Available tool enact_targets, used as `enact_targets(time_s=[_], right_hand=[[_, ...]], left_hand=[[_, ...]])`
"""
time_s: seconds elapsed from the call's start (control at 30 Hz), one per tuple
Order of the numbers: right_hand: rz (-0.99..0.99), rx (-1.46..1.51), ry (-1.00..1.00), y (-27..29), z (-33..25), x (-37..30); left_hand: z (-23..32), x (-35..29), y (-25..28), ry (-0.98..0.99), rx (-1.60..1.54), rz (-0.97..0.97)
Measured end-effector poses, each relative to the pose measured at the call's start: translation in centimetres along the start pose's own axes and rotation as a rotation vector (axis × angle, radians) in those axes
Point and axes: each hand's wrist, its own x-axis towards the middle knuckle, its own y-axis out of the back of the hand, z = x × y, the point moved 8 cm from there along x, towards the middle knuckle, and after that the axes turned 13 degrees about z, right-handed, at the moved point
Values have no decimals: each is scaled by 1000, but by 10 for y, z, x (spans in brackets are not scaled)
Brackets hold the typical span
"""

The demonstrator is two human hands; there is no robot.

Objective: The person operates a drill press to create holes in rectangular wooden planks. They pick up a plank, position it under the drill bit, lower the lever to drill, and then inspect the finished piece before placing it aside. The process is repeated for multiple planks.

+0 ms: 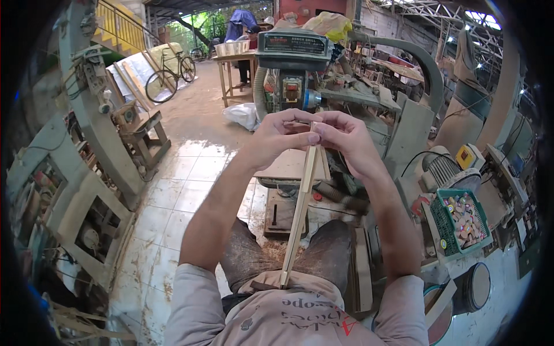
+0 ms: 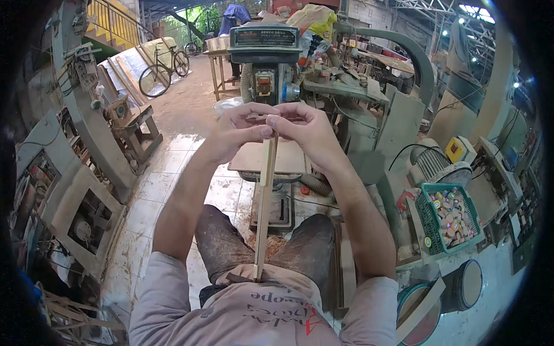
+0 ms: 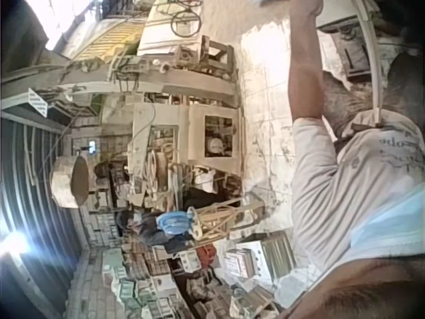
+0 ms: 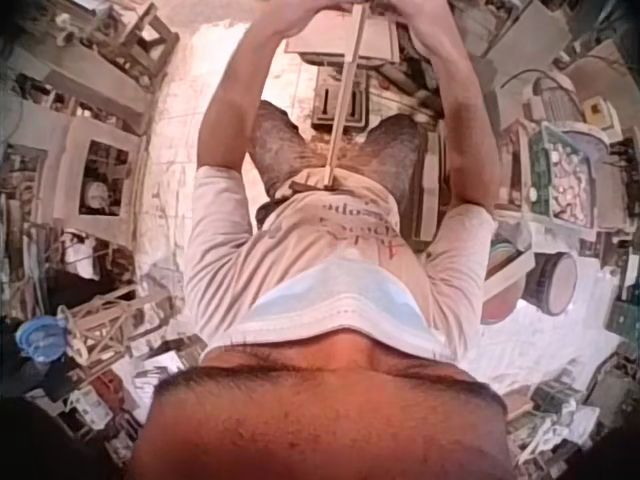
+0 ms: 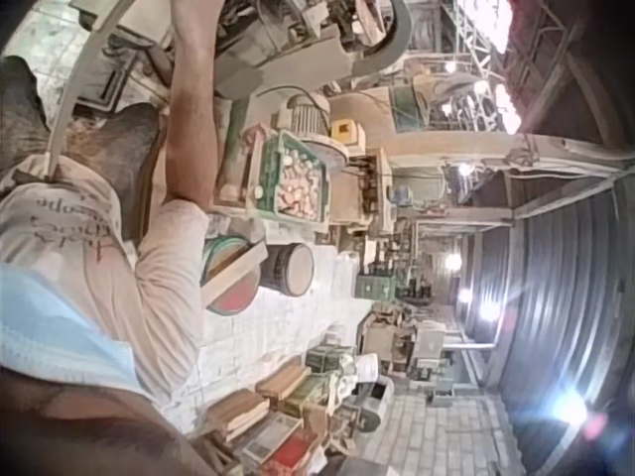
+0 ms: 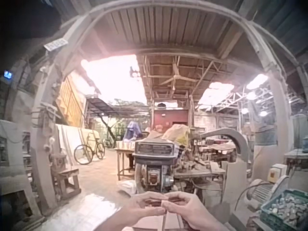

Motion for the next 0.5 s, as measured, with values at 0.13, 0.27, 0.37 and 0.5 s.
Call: enact_targets(time_s=[0.13, 0.27, 0.37, 0.5], right_hand=[[-26, 3, 46, -3, -3, -2], [-20, 21, 55, -2, -1, -3], [-12, 29, 58, -1, -4, -6], [12, 84, -27, 1, 6, -9]], left_hand=[[6, -2, -1, -56, -14, -8], [5, -3, -1, -102, -20, 14], [8, -4, -4, -111, -10, 15], [-3, 2, 5, -36, -3, 66]])
